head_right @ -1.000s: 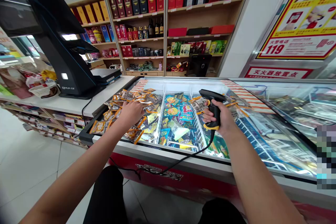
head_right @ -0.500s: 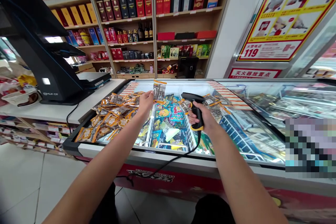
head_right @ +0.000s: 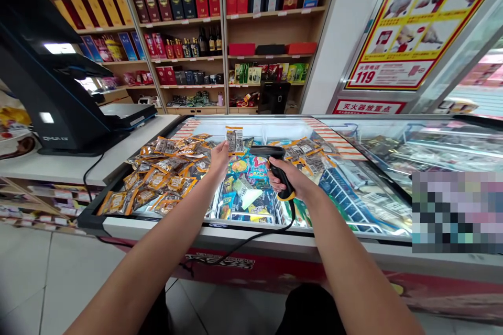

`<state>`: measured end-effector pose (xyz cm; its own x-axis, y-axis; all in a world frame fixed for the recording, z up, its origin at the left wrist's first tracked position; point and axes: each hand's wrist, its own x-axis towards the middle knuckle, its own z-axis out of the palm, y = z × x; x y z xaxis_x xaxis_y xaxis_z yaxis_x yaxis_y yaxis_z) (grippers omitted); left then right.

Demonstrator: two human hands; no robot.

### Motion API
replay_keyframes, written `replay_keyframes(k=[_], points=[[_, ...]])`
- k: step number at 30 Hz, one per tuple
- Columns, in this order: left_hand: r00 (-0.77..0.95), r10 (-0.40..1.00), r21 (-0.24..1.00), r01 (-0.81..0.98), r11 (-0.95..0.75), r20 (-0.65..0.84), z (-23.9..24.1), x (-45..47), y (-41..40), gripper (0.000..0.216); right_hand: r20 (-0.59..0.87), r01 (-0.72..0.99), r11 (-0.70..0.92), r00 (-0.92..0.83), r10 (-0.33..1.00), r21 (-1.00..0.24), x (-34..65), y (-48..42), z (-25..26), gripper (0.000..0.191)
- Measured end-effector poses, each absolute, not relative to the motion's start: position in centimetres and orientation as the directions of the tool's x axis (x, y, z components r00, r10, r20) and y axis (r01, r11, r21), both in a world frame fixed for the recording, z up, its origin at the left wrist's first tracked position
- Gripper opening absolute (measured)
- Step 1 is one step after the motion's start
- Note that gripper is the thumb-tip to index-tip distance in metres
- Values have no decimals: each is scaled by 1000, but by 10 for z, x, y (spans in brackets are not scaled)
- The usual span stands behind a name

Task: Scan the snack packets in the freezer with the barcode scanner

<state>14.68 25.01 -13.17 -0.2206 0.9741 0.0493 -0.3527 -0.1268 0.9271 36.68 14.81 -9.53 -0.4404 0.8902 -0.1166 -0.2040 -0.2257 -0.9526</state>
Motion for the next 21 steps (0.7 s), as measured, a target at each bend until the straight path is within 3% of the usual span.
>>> replay_keyframes(k=[6,11,15,17,21], points=[[-201,977,951,-281,-131,75,-136,144,255,30,-121,-215,-237,-446,887,-947,368,150,-98,41],[-125,976,964,219,-149,179,-132,141,252,39,-87,-297,-232,-431,898,-926,371,151,-95,38],[-25,979,900,399,-177,203,-124,146,231,31,-34,-461,-190,-325,945,-867,379,153,-89,33],[-5,964,782,587,-212,265,-120,150,216,44,-22,-511,-169,-281,959,-843,382,154,-88,31],[109,955,316,928,-197,275,-113,157,190,51,-25,-532,-167,-264,964,-830,383,155,-89,30]])
